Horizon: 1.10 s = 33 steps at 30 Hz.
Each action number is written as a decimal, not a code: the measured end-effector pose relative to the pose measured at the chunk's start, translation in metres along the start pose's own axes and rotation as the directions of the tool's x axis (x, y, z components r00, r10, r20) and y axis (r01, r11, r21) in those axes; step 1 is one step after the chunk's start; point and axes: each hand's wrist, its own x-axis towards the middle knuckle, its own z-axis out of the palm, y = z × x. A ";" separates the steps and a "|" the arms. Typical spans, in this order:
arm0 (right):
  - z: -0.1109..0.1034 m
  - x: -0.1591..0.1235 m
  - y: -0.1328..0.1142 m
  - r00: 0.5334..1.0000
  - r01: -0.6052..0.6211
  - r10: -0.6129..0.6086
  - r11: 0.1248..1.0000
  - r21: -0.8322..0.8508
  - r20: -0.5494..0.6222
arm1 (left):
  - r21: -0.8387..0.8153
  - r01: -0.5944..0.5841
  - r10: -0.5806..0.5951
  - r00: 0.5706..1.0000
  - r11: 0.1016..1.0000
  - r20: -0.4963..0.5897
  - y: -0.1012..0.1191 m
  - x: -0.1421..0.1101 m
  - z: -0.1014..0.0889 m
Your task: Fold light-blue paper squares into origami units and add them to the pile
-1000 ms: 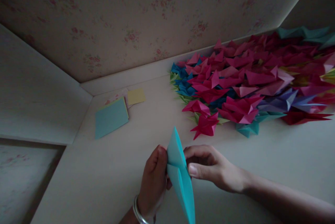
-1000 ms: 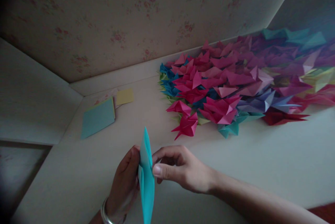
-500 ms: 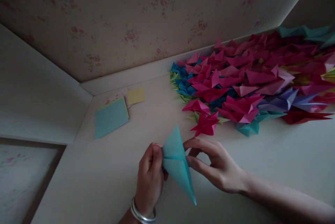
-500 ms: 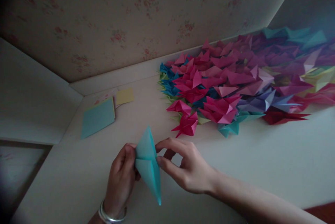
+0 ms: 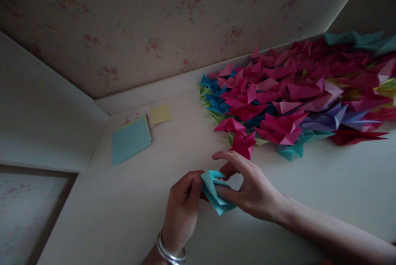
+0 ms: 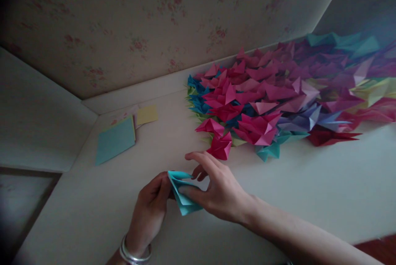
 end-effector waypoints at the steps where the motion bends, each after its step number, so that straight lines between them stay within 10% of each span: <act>1: 0.001 0.000 0.001 1.000 -0.009 0.008 1.000 -0.016 -0.010 | -0.013 0.008 -0.007 1.000 1.000 0.019 -0.001 0.000 0.000; 21: -0.012 -0.003 0.003 0.957 0.290 -0.270 0.881 -0.374 0.107 | -0.604 0.292 -0.204 0.956 0.742 0.212 -0.007 0.001 0.007; 28: -0.006 -0.001 0.001 1.000 -0.007 0.007 1.000 -0.001 -0.009 | -0.644 0.310 -0.312 0.943 0.700 0.114 0.001 0.005 0.002; 33: -0.010 0.008 -0.010 0.953 -0.304 0.292 0.894 0.330 0.085 | -0.503 0.221 -0.261 0.965 0.836 -0.010 0.001 0.008 -0.003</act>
